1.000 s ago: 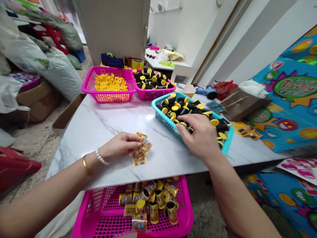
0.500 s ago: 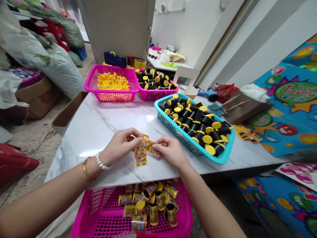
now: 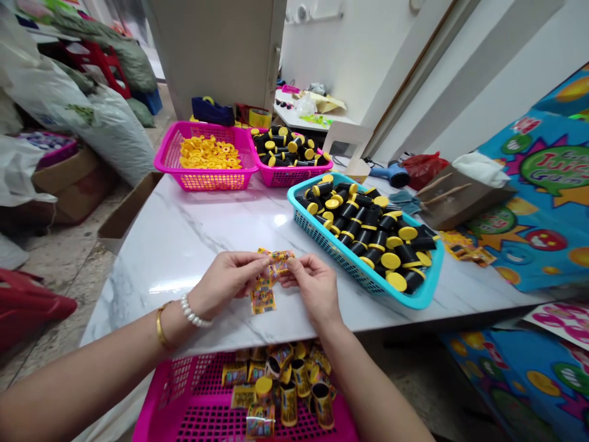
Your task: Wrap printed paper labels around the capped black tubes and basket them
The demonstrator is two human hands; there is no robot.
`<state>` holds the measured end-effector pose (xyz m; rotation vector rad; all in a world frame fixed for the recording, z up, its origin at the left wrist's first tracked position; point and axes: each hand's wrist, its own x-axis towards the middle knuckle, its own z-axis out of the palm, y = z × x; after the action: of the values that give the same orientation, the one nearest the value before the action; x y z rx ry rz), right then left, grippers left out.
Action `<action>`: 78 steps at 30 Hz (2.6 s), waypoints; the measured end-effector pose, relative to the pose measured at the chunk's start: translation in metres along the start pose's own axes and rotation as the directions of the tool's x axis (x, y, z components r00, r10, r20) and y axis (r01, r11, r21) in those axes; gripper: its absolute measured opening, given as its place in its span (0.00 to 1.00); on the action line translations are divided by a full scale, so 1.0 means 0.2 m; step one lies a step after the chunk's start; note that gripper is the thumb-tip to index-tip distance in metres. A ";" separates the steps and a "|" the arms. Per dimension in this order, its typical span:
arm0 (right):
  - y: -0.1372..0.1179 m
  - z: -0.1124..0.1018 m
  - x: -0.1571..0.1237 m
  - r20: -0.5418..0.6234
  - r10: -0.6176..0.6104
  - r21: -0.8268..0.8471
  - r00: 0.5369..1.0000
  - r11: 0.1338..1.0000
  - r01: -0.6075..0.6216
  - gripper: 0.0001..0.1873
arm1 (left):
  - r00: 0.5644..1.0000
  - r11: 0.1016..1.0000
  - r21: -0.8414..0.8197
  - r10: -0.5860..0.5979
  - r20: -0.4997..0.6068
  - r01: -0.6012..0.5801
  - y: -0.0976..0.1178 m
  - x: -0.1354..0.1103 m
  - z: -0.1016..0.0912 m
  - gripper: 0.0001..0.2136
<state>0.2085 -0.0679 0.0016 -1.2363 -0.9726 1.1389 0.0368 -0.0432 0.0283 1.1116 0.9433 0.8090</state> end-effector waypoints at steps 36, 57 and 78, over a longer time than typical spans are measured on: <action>-0.42 -0.24 0.46 0.202 -0.356 -0.976 0.912 0.008 0.219 0.20 | 0.991 0.958 -0.259 -0.102 0.087 0.121 -0.01 0.06 -0.08 0.11; -0.16 0.02 0.02 0.112 -0.168 -0.208 0.979 0.960 0.188 0.19 | 0.968 0.844 -0.474 -0.213 0.136 0.252 0.02 0.12 -0.14 0.04; -0.02 0.07 0.01 0.051 -0.282 0.022 0.958 0.959 0.281 0.15 | 0.996 0.968 -0.247 -0.056 -0.070 0.037 0.00 0.09 -0.11 0.16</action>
<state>0.1948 -0.0629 0.0062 -1.0210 -1.1390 0.9560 0.0231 -0.0192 0.0201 0.8459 0.9017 0.9089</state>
